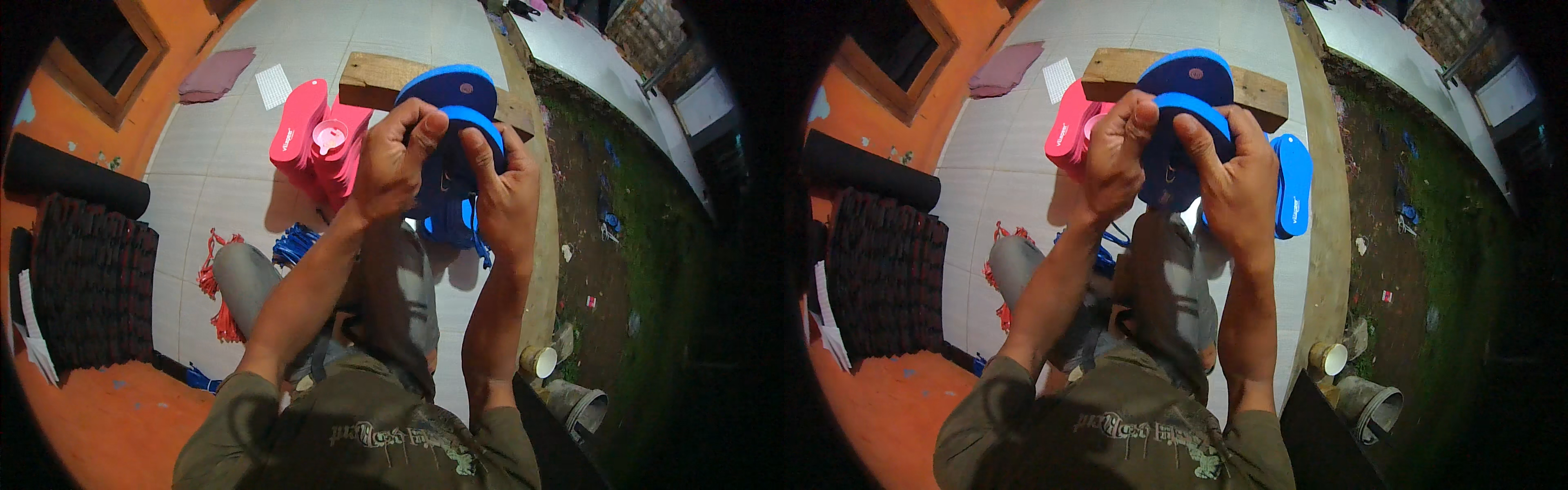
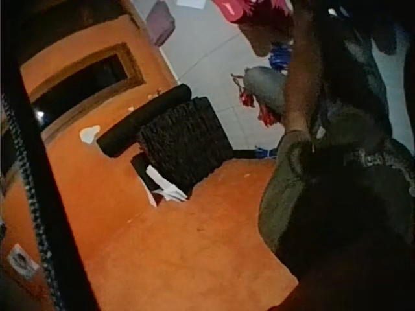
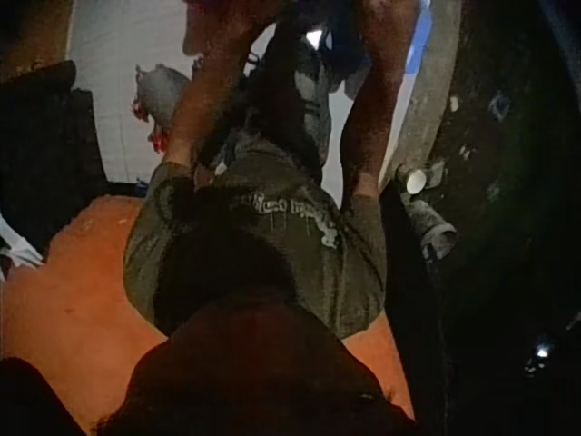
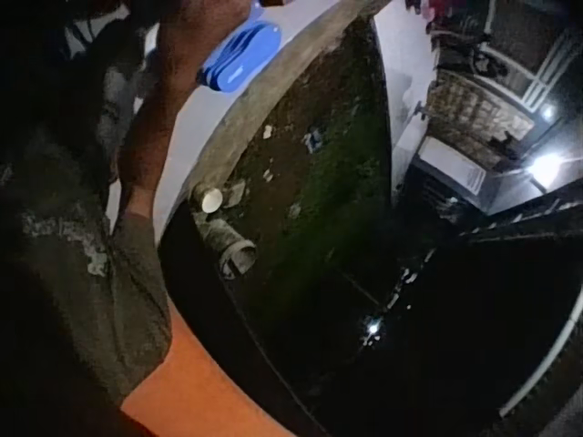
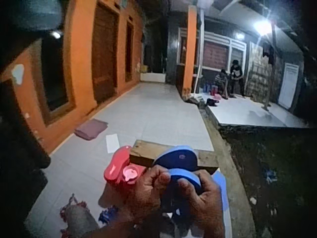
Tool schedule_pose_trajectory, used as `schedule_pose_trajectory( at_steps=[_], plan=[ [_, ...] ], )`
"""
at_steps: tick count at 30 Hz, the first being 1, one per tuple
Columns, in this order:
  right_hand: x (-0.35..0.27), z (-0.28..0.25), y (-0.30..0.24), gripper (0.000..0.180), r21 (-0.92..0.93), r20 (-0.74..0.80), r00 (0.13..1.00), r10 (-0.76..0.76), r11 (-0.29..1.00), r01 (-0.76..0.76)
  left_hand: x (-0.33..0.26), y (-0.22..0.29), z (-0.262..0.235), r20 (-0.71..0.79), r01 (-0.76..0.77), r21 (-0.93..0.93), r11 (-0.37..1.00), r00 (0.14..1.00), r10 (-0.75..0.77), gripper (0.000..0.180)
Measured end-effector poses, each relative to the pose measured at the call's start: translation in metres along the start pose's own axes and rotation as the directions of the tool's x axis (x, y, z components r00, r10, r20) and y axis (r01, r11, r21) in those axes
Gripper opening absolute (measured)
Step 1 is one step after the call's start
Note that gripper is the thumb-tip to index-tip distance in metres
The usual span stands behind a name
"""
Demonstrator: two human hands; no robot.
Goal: The person assembles flip-flops by using a wooden jig to pull rubber straps through holes in the blue foam soles.
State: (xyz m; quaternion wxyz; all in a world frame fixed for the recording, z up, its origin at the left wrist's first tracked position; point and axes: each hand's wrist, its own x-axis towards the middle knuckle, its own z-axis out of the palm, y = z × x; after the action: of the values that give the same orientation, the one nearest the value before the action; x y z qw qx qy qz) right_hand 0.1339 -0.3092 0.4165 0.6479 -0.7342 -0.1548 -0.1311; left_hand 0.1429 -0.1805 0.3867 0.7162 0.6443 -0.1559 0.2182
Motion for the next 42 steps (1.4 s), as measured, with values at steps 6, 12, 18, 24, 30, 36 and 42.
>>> schedule_pose_trajectory(
  at_steps=[6,12,18,24,30,36,42],
  plan=[
    [0.007,-0.003,-0.004,0.031,0.096,0.050,0.995,0.090,0.991,-0.095,0.002,0.001,0.005,-0.025,-0.005,-0.005,1.000,1.000,0.005,0.038],
    [0.006,0.002,-0.005,0.030,0.118,0.036,0.994,0.103,0.987,-0.107,0.003,-0.004,0.010,-0.083,-0.056,0.014,0.998,0.995,0.057,0.038],
    [0.006,0.001,-0.006,0.030,0.042,0.020,0.998,0.063,0.997,-0.064,0.001,0.002,0.010,-0.083,-0.055,0.086,0.995,0.995,0.062,0.039],
    [-0.017,0.006,-0.024,0.031,-0.358,0.002,0.992,-0.126,0.926,0.118,-0.020,0.022,0.006,-0.153,-0.089,0.222,0.971,0.980,0.125,0.032],
    [-0.118,-0.007,-0.005,0.030,-0.142,0.306,0.944,0.119,0.987,-0.078,-0.146,0.016,-0.013,-0.104,-0.031,0.105,0.994,0.994,0.042,0.044],
    [-0.150,-0.009,0.026,0.030,-0.027,0.186,0.966,0.177,0.984,-0.175,-0.171,0.008,-0.050,0.190,0.220,0.257,0.941,0.943,-0.273,0.047],
    [-0.159,0.001,0.069,0.018,0.673,-0.227,0.822,0.522,0.695,-0.255,-0.196,-0.008,-0.098,0.176,0.645,0.203,0.737,0.716,-0.676,0.029]
  ],
)
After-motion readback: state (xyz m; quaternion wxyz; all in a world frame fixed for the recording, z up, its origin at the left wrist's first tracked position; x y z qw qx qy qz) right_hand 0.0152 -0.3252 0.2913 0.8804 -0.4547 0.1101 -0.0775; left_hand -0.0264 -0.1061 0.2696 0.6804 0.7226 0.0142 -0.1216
